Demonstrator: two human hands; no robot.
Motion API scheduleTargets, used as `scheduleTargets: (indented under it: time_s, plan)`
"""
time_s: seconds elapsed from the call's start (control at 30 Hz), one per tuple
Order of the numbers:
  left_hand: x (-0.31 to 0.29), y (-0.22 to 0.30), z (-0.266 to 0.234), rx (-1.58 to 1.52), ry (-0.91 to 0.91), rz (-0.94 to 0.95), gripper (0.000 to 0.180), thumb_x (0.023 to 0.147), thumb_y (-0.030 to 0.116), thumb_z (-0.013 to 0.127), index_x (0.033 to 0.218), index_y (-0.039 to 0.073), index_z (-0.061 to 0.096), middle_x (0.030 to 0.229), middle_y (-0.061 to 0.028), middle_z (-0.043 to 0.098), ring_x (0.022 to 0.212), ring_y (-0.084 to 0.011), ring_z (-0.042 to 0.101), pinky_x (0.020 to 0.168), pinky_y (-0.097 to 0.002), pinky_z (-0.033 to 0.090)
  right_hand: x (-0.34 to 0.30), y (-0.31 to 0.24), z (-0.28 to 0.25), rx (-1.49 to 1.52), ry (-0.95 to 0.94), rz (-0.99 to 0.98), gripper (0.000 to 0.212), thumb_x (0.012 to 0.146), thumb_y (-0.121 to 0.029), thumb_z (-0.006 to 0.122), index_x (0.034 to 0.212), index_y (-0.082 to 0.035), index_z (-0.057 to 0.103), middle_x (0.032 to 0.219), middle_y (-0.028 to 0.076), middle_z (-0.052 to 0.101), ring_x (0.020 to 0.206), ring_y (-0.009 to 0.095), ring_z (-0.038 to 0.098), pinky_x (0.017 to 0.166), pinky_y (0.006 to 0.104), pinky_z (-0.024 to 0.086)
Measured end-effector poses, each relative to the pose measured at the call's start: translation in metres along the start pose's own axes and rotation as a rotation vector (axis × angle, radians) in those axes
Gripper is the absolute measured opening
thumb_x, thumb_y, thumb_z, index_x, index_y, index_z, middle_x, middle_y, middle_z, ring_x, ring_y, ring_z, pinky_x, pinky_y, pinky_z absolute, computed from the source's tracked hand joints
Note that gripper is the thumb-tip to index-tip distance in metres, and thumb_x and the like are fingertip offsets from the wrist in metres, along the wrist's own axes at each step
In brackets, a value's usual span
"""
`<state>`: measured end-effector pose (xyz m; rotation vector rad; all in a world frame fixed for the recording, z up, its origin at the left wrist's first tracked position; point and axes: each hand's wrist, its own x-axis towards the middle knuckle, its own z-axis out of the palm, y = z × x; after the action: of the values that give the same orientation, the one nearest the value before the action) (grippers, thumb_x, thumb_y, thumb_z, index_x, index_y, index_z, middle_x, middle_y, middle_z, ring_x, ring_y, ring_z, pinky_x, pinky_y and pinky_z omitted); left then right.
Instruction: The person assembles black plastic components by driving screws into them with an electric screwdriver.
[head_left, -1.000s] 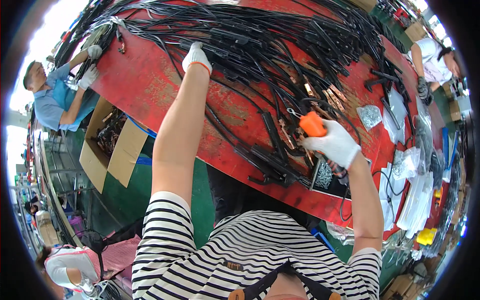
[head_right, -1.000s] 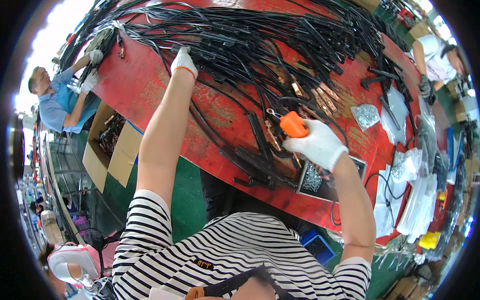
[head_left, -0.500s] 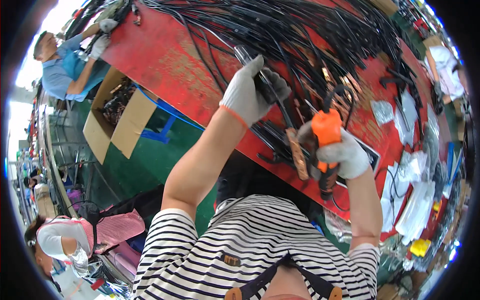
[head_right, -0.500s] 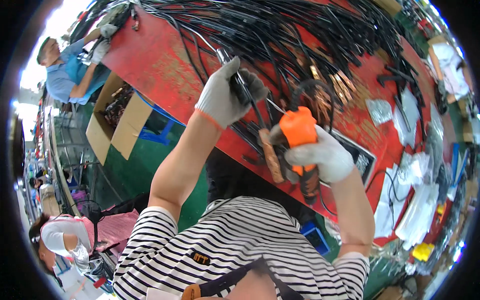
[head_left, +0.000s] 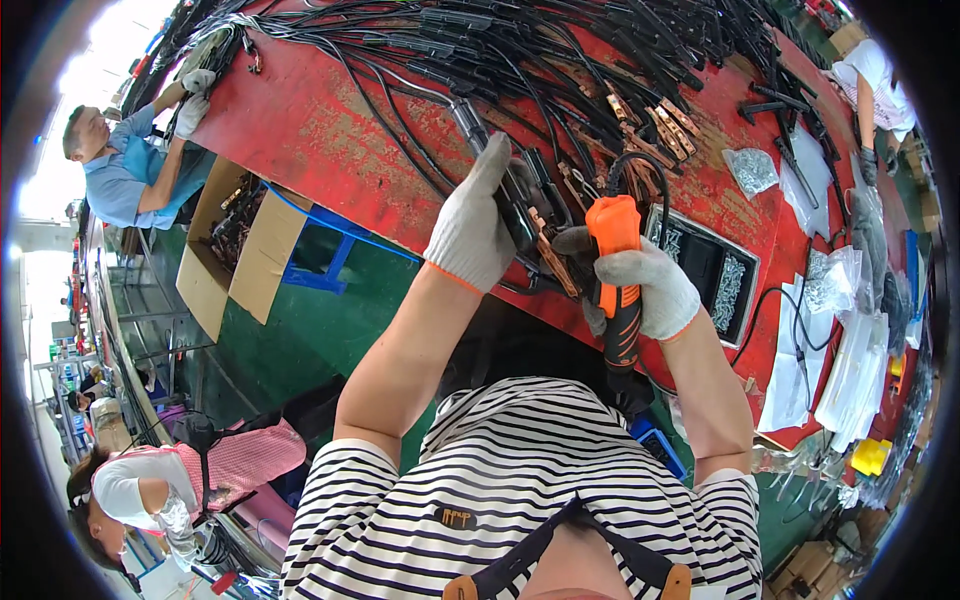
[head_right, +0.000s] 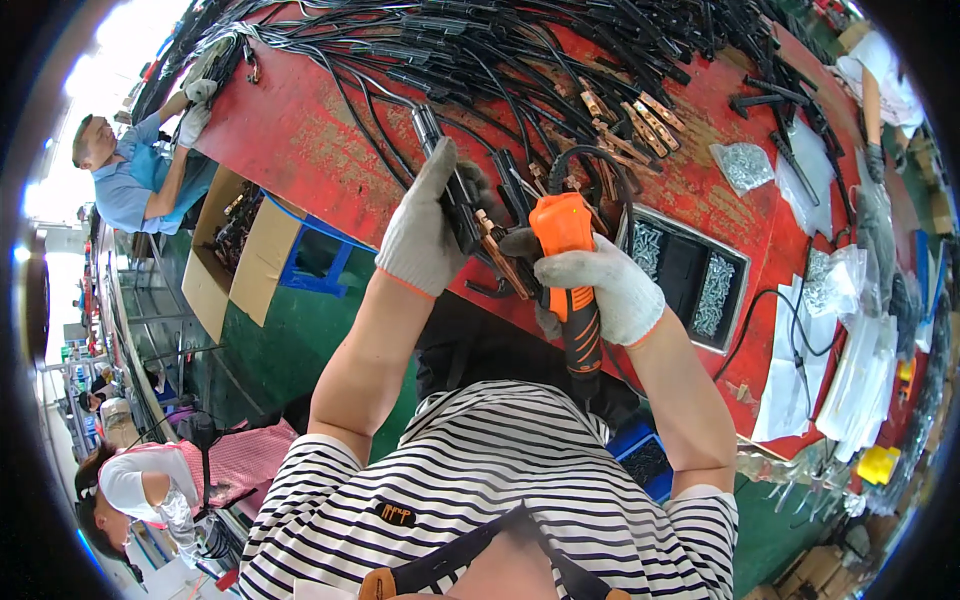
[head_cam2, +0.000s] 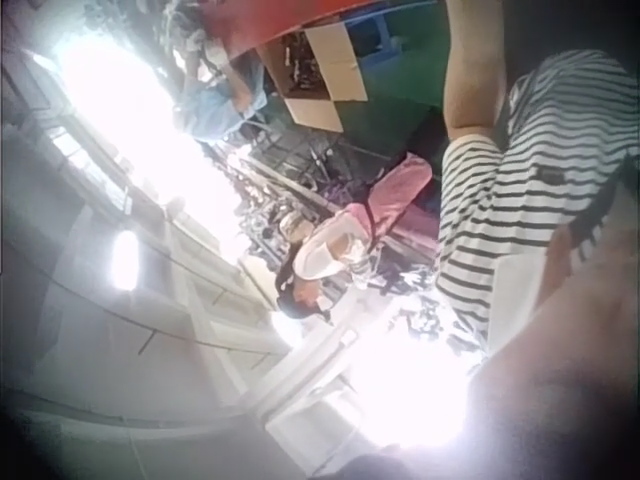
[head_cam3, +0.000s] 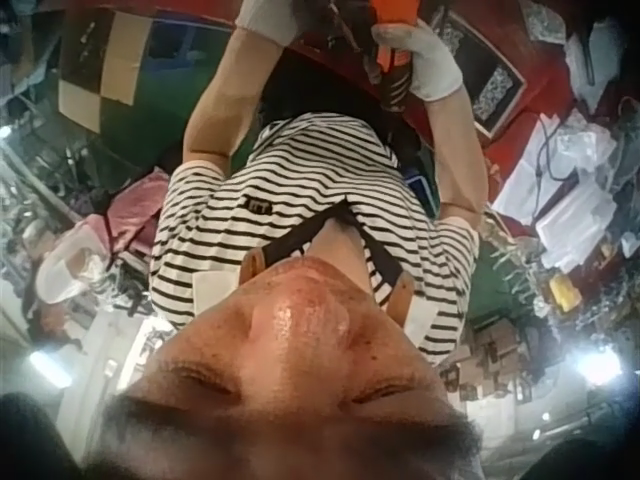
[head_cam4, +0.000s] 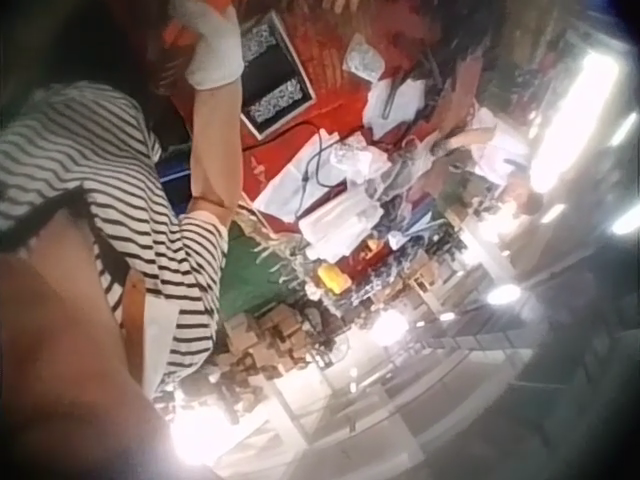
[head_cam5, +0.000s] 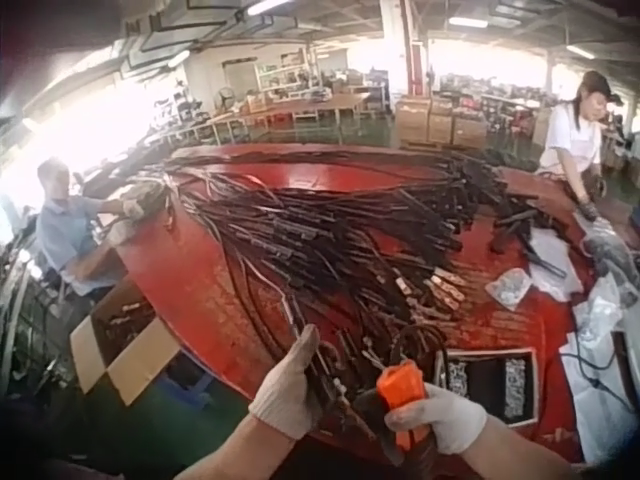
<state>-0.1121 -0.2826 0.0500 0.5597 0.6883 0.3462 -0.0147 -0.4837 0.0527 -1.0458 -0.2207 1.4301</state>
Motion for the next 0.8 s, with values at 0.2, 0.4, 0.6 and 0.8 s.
scheduleTargets:
  time_s: [0.2, 0.4, 0.6, 0.8]
  plan:
    - [-0.005, -0.008, -0.030, 0.217, -0.035, 0.071, 0.037, 0.102, 0.037, 0.071, 0.112, 0.002, 0.066, 0.084, -0.0031, 0.066, 0.072, -0.0163, 0.066, 0.066, -0.0328, 0.056, -0.003, 0.000, 0.009, -0.006, -0.058, -0.011, 0.068, 0.080, -0.022, 0.073, 0.141, 0.005, 0.058, 0.099, 0.015, 0.073, 0.061, 0.022, 0.070, 0.054, 0.0337, 0.059]
    - [-0.019, -0.019, -0.019, 0.273, 0.040, 0.063, 0.037, 0.103, 0.039, 0.068, 0.108, 0.002, 0.067, 0.087, -0.0033, 0.067, 0.073, -0.0143, 0.064, 0.066, -0.0296, 0.051, 0.006, 0.005, 0.019, -0.002, 0.004, 0.028, 0.052, 0.084, -0.024, 0.073, 0.130, -0.001, 0.062, 0.095, 0.012, 0.070, 0.060, 0.024, 0.069, 0.054, 0.0360, 0.059]
    - [-0.030, -0.026, -0.016, 0.407, 0.021, -0.099, 0.045, 0.106, 0.043, 0.061, 0.116, 0.000, 0.066, 0.101, -0.0043, 0.069, 0.090, -0.0115, 0.063, 0.080, -0.0282, 0.051, 0.023, 0.010, 0.022, 0.089, 0.177, -0.041, 0.033, 0.092, -0.021, 0.067, 0.120, -0.005, 0.060, 0.091, 0.009, 0.067, 0.060, 0.025, 0.069, 0.054, 0.0380, 0.059]
    - [-0.040, -0.038, -0.016, 0.487, -0.007, 0.000, 0.050, 0.110, 0.044, 0.056, 0.138, 0.004, 0.055, 0.116, -0.0024, 0.063, 0.103, -0.0099, 0.058, 0.089, -0.0283, 0.051, 0.037, 0.014, 0.019, 0.127, 0.274, -0.087, 0.033, 0.094, -0.022, 0.066, 0.121, -0.004, 0.061, 0.081, 0.011, 0.069, 0.061, 0.024, 0.069, 0.055, 0.0364, 0.058]
